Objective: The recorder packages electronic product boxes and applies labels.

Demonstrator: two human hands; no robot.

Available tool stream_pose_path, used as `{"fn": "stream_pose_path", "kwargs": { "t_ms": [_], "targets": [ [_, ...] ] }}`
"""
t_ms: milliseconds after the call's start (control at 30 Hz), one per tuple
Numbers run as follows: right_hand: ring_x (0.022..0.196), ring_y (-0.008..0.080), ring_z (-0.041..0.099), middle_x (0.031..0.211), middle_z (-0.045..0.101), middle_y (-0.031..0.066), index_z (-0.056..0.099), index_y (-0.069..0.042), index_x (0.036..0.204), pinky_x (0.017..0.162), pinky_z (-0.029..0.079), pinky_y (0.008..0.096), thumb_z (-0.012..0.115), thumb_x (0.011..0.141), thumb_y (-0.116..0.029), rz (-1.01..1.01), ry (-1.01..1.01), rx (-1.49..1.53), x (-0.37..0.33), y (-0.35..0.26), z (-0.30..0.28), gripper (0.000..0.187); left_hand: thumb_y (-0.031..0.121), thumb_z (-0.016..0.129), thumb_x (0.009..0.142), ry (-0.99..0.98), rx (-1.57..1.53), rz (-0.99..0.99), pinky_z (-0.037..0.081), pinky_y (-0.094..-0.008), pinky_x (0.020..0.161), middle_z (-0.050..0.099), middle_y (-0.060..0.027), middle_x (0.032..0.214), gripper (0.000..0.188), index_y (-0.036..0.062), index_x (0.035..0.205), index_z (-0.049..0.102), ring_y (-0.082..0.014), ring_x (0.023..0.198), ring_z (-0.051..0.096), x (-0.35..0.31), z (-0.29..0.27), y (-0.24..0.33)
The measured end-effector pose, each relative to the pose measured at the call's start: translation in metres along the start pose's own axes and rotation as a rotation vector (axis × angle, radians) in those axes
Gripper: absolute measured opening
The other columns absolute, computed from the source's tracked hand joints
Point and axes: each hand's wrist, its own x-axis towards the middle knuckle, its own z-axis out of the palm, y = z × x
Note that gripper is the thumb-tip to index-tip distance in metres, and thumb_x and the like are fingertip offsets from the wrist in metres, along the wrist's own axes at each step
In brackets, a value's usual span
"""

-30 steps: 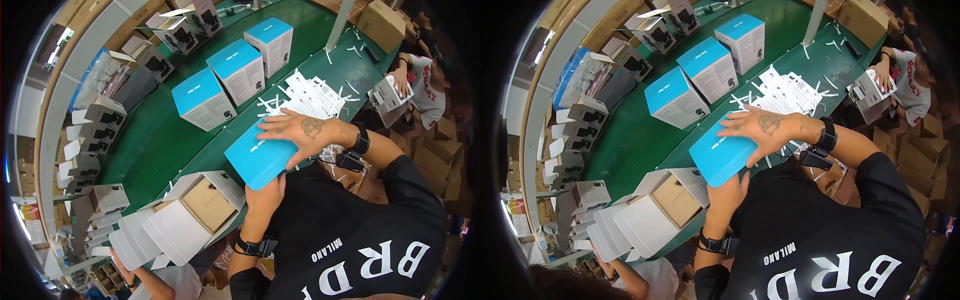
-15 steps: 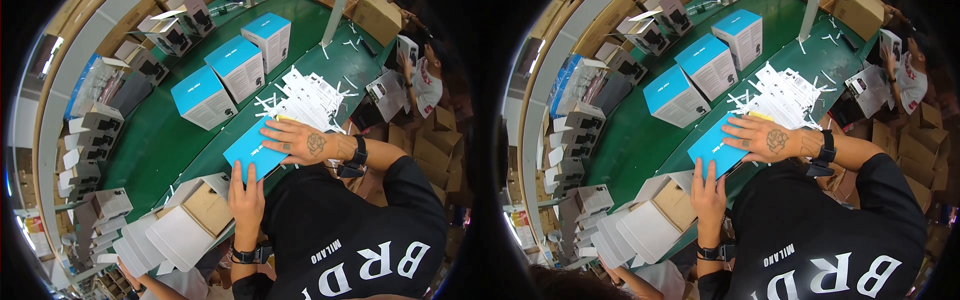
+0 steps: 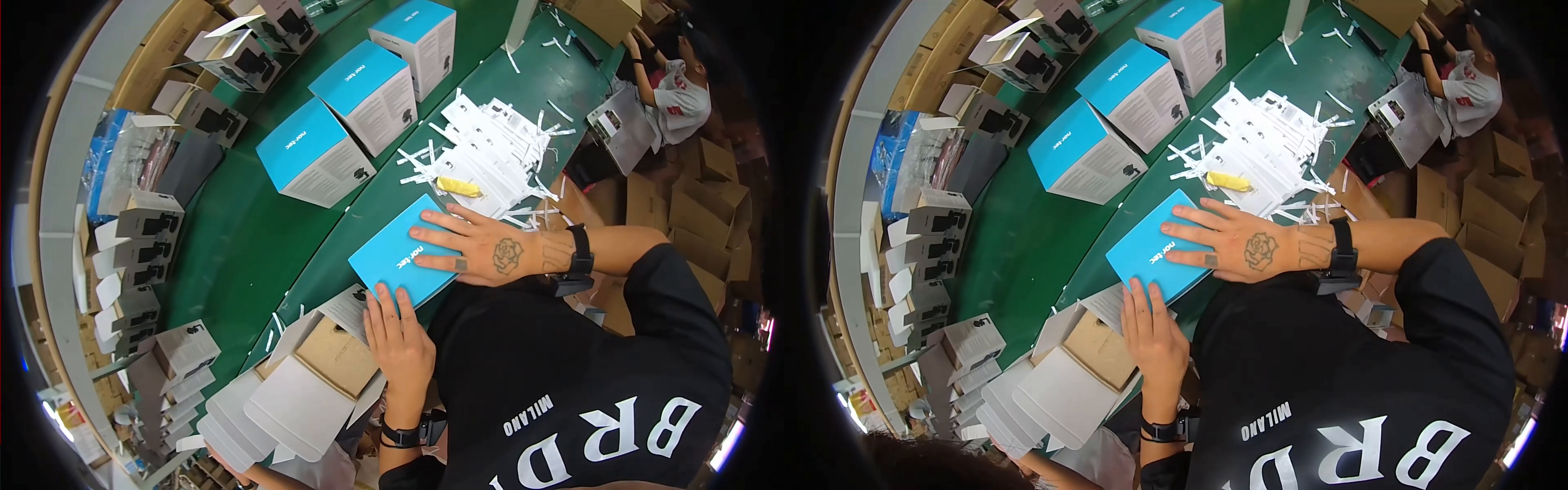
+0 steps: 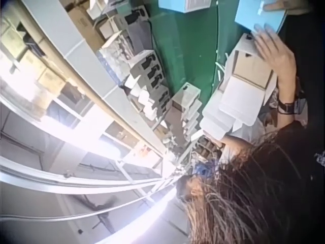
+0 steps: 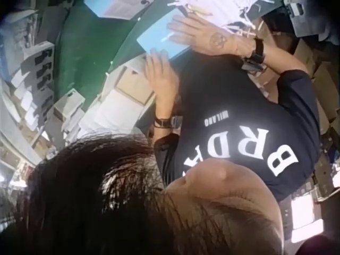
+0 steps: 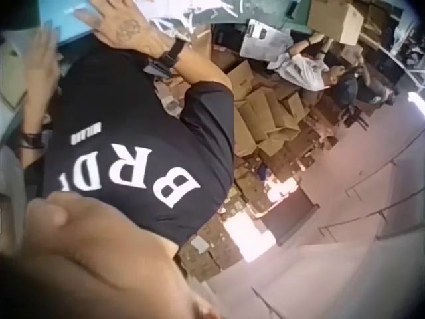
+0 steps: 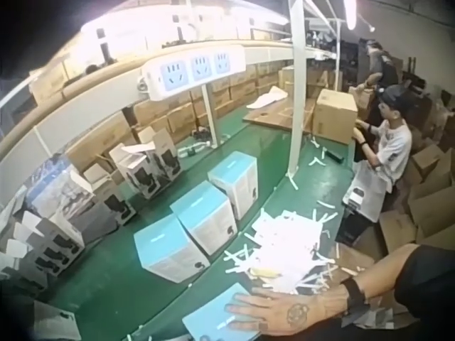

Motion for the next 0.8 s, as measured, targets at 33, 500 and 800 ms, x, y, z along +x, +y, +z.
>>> {"fn": "stream_pose_path", "kwargs": {
  "t_ms": [33, 500, 800],
  "targets": [
    [0.153, 0.04, 0.027, 0.166, 0.03, 0.0141, 0.044, -0.013, 0.152, 0.121, 0.029, 0.0576, 0.076, 0.085, -0.03, -0.008, 0.007, -0.1, 0.002, -0.001, 0.002, 0.076, 0.011, 0.066, 0.089, -0.028, 0.043, -0.007, 0.041, -0.061, 0.109, 0.046, -0.0294, 0.152, 0.053, -0.0049, 0.139, 0.056, -0.0475, 0.136, 0.05, 0.002, -0.004, 0.006],
    [0.151, 0.0361, 0.033, 0.161, 0.04, 0.0124, 0.051, -0.005, 0.146, 0.122, 0.03, 0.0499, 0.073, 0.089, -0.037, -0.149, 0.113, -0.054, 0.001, 0.012, 0.025, 0.069, 0.036, 0.084, 0.074, -0.209, 0.014, -0.085, 0.019, -0.0672, 0.118, 0.029, -0.0322, 0.159, 0.099, -0.0011, 0.153, 0.037, -0.051, 0.147, 0.029, 0.08, -0.003, 0.015],
    [0.146, 0.041, 0.038, 0.157, 0.039, 0.021, 0.052, -0.007, 0.144, 0.12, 0.034, 0.0516, 0.082, 0.077, -0.038, -0.289, -0.162, 0.053, 0.025, 0.074, -0.043, 0.08, 0.034, 0.091, 0.063, -0.321, 0.014, -0.007, 0.024, -0.0682, 0.116, 0.033, -0.0293, 0.151, 0.112, 0.0117, 0.157, 0.036, -0.0483, 0.136, 0.037, 0.081, -0.011, -0.001]
  ]
}}
